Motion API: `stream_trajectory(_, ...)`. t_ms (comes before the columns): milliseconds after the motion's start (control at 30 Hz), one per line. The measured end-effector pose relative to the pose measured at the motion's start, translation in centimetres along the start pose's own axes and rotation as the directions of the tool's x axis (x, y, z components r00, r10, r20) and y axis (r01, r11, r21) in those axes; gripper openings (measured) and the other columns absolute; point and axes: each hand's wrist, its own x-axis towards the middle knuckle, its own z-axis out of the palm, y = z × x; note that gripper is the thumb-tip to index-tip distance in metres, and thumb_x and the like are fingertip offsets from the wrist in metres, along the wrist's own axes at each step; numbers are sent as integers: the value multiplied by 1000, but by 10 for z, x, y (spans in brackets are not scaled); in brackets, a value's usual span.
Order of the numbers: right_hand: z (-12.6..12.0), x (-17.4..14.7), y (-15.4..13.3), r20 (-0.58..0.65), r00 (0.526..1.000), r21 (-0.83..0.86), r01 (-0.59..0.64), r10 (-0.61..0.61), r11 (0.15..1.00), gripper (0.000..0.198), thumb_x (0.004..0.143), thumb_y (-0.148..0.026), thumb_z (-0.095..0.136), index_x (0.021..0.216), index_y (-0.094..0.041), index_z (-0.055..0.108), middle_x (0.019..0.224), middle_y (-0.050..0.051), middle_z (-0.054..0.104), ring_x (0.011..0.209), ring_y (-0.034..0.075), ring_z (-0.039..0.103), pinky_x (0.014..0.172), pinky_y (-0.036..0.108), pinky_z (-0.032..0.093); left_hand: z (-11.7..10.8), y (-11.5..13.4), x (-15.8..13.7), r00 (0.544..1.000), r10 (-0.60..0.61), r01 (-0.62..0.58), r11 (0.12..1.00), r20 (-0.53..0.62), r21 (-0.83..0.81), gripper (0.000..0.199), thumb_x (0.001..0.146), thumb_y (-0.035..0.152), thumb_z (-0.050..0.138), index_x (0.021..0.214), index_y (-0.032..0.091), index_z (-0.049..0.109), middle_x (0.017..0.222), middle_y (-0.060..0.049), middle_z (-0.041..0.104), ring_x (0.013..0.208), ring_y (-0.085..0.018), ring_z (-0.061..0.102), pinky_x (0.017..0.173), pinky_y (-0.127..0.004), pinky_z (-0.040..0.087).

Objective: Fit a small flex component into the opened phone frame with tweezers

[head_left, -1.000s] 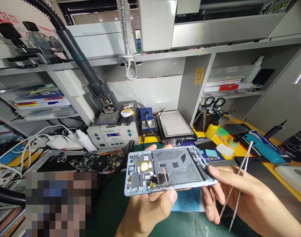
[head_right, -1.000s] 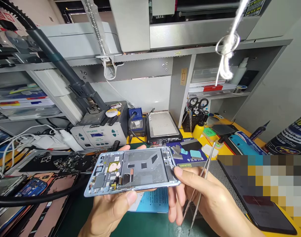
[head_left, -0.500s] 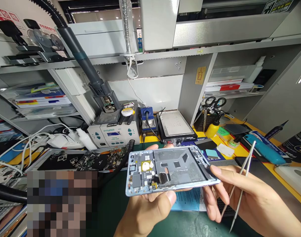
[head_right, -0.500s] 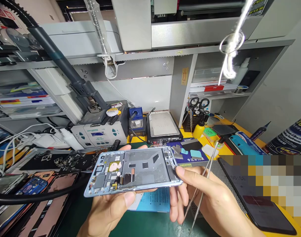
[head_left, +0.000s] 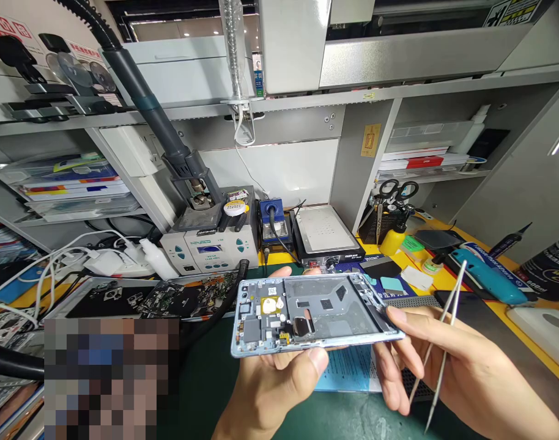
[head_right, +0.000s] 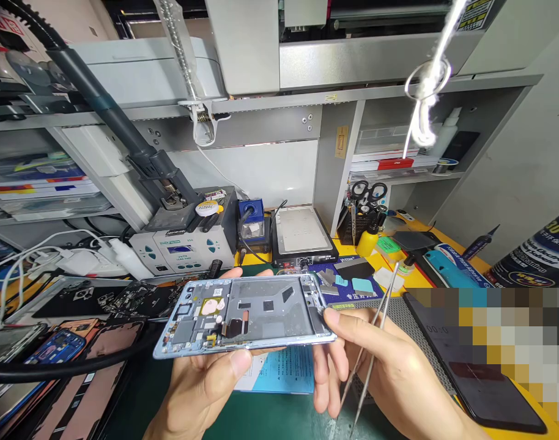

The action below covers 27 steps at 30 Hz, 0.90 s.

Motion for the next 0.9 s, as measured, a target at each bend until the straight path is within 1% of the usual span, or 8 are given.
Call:
stream_trajectory(133, 1, 0, 5, 65, 996, 35, -65, 63, 997, 52, 96, -53, 55, 57, -19, 62, 58, 6, 69, 49, 19, 67, 55, 30, 52, 0, 5, 7, 1000, -4, 4, 997, -11, -83, 75, 87, 27, 73, 152, 36, 37, 153, -7, 58, 143, -33, 47, 123, -57, 24)
stream_trajectory(267, -5, -1, 5, 132, 988, -42, -71, 76, 997, 68, 99, -64, 41, 61, -15, 70, 60, 11, 72, 57, 21, 70, 64, 32, 53, -2, 9, 12, 996, -47, 34, 985, -74, -167, 80, 86, 40, 70, 157, 34, 36, 134, -6, 71, 130, -34, 60, 114, -54, 38)
stream_trajectory(333, -11, -3, 1, 106, 993, -77, -49, 57, 996, 79, 98, -72, 33, 67, -14, 75, 59, 9, 69, 53, 17, 66, 59, 28, 52, -4, 8, 12, 995, -101, 91, 963, -24, -253, 76, 86, 49, 67, 155, 31, 41, 123, -8, 74, 117, -37, 67, 104, -58, 46)
stream_trajectory(433, -17, -5, -9, 69, 995, -19, -72, 74, 997, 84, 94, -80, 31, 71, -13, 76, 45, 1, 56, 32, 6, 48, 37, 17, 29, -6, 3, 11, 980, -156, 184, 946, 120, -269, 68, 87, 56, 64, 147, 26, 52, 111, -9, 73, 98, -38, 74, 89, -57, 54)
stream_trajectory(500, -18, -8, -15, 61, 996, 72, -65, 60, 995, 75, 96, -76, 39, 71, -15, 75, 42, 2, 58, 30, 7, 54, 36, 15, 28, -7, -1, 11, 967, -166, 203, 960, 193, -191, 63, 89, 58, 64, 142, 26, 58, 108, -8, 71, 93, -36, 75, 83, -52, 57)
stream_trajectory(633, -14, -12, -16, -7, 988, 83, 157, -157, 984, 33, 93, -50, 69, 81, -20, 75, 60, 3, 75, 47, 18, 72, 48, 24, 54, -5, -7, 12, 946, -150, 184, 979, 288, -91, 58, 86, 54, 72, 136, 27, 64, 108, -8, 72, 91, -31, 75, 80, -45, 58)
stream_trajectory(767, -7, -13, -6, -128, 877, -290, 413, -462, 863, 27, 93, -50, 69, 97, -25, 80, 75, 5, 80, 63, 23, 76, 60, 33, 64, -5, -7, 13, 932, -157, 183, 982, 326, -50, 57, 86, 50, 73, 137, 27, 64, 109, -10, 75, 97, -32, 74, 86, -47, 57)
stream_trajectory(900, 0, -12, -1, -242, 709, -746, 301, -663, 594, 34, 97, -52, 61, 90, -27, 83, 84, 8, 84, 76, 27, 80, 73, 36, 68, -5, -3, 10, 955, -162, 164, 986, 247, 15, 48, 87, 42, 73, 133, 29, 66, 124, -8, 74, 116, -34, 68, 106, -53, 46)
